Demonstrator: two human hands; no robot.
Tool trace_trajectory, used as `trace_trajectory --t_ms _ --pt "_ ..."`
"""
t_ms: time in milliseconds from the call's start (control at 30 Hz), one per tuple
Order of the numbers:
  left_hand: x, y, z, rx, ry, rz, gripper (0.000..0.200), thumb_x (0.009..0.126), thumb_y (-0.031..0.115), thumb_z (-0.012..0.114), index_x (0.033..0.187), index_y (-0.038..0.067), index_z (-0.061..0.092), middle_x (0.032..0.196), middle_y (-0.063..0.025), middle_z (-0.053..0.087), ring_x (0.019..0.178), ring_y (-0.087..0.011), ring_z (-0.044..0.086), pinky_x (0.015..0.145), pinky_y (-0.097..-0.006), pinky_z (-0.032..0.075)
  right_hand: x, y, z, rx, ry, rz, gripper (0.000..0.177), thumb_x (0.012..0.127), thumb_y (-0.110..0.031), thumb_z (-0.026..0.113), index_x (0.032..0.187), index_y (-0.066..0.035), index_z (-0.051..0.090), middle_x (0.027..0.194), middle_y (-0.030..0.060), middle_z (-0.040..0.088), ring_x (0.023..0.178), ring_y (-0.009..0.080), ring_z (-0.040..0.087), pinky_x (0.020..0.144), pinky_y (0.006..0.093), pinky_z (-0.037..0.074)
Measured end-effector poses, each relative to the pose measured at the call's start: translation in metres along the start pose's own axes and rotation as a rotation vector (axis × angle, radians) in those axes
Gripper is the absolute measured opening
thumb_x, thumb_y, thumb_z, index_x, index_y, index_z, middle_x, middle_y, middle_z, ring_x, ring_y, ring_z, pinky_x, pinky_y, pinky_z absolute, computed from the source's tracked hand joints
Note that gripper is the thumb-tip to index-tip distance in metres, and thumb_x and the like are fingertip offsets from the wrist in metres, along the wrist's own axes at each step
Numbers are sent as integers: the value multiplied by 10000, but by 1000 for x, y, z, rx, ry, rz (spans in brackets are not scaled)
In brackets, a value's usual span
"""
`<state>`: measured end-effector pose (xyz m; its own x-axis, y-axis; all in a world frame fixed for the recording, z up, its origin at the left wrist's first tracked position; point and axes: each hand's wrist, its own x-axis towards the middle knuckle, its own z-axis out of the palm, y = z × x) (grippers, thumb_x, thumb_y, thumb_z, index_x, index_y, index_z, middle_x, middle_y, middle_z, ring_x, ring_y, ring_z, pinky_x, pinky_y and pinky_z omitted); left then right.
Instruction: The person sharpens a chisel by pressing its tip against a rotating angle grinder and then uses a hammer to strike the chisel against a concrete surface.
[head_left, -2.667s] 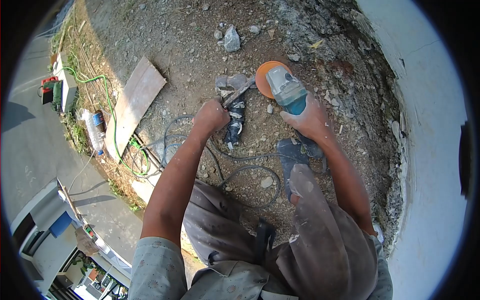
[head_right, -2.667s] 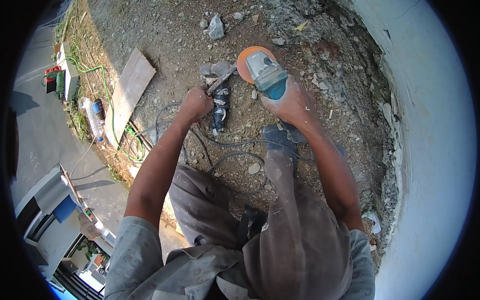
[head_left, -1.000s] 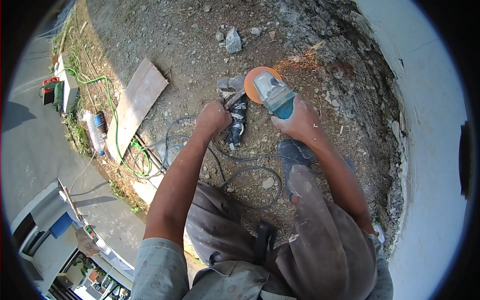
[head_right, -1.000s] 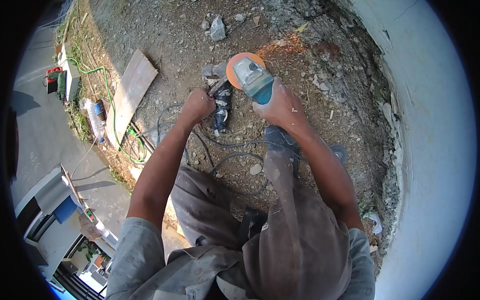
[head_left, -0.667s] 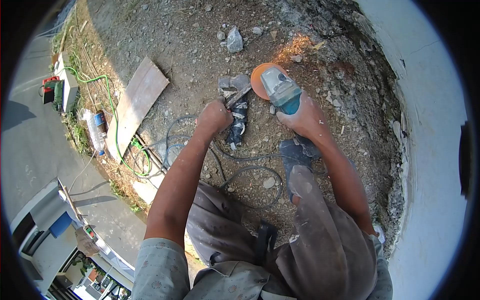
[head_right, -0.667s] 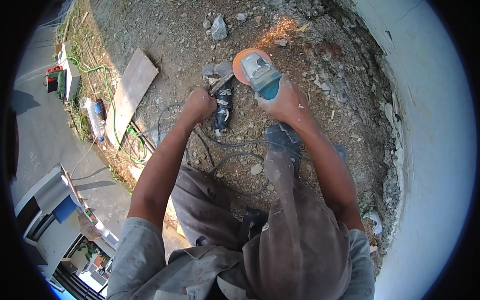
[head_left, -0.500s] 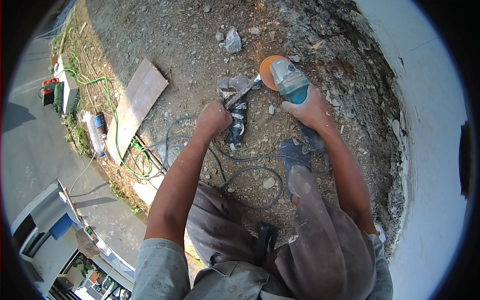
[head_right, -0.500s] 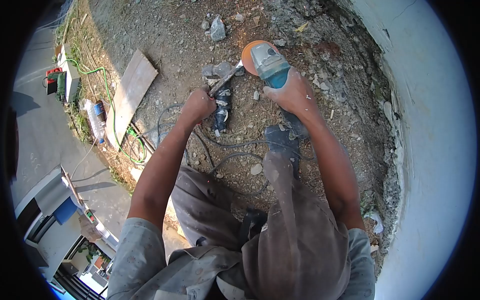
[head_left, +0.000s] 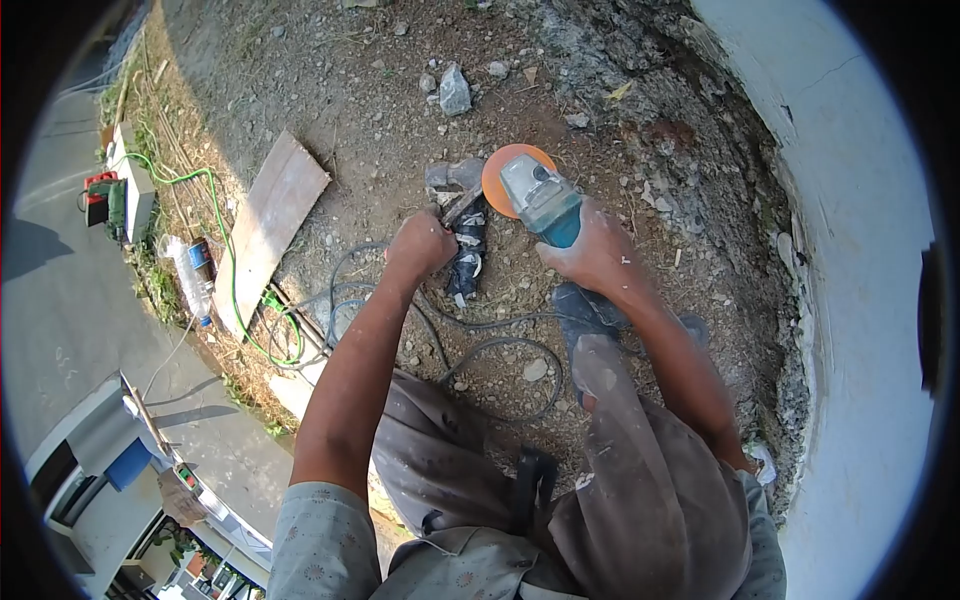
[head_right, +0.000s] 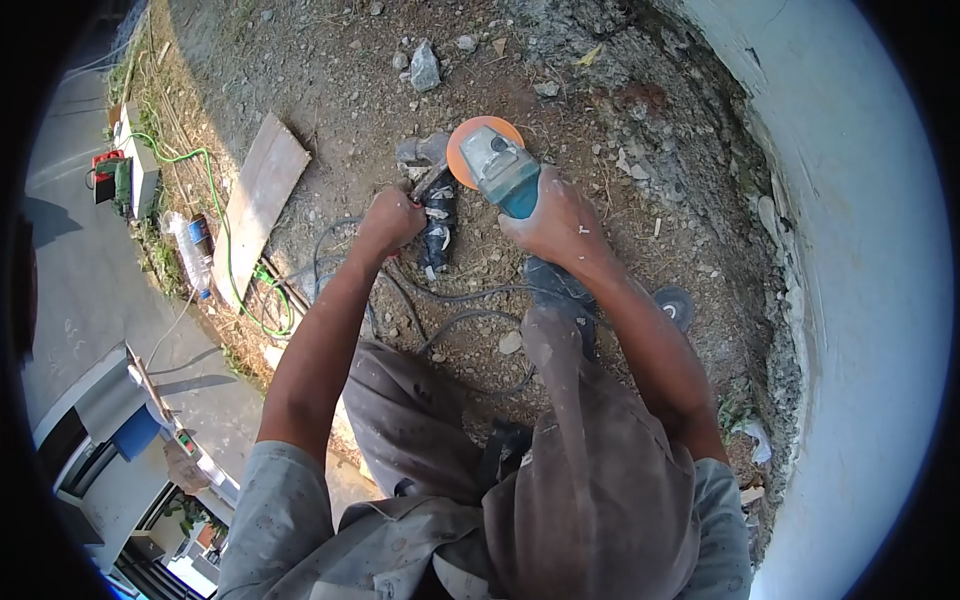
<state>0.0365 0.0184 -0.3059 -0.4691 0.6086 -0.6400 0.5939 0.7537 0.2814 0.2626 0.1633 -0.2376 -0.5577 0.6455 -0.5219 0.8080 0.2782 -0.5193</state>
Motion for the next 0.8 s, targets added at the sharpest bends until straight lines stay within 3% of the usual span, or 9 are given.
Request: trace_trajectory --t_ms 200,400,567,800 --pt "1 -1 1 12 -16 -18 324 847 156 593 1101 -40 640 996 -317 697 998 -459 683 892 -523 538 5 -5 2 -22 -15 17 695 742 -414 776 1204 49 543 1084 285 696 1035 448 684 923 518 535" --pt "2 -4 4 -11 0 -9 308 860 173 596 1107 -3 651 1001 -296 706 997 -443 689 878 -519 542 12 1 -2 -12 -59 44 777 725 -428 790 1238 97 537 1089 305 684 1045 440 678 925 488 534" --pt "-3 6 -3 -46 -50 -82 271 864 166 589 1075 6 647 978 -287 711 950 -441 700 833 -505 558 19 11 -3 41 30 26 710 718 -404 779 1203 66 559 1092 273 698 1048 427 687 916 487 543" --pt "2 -14 3 -1 51 99 267 844 170 644 1068 26 633 952 -241 721 914 -419 710 788 -504 552 29 32 -26 61 150 115 780 689 -447 837 1225 59 580 1129 254 692 1058 394 683 916 451 532"
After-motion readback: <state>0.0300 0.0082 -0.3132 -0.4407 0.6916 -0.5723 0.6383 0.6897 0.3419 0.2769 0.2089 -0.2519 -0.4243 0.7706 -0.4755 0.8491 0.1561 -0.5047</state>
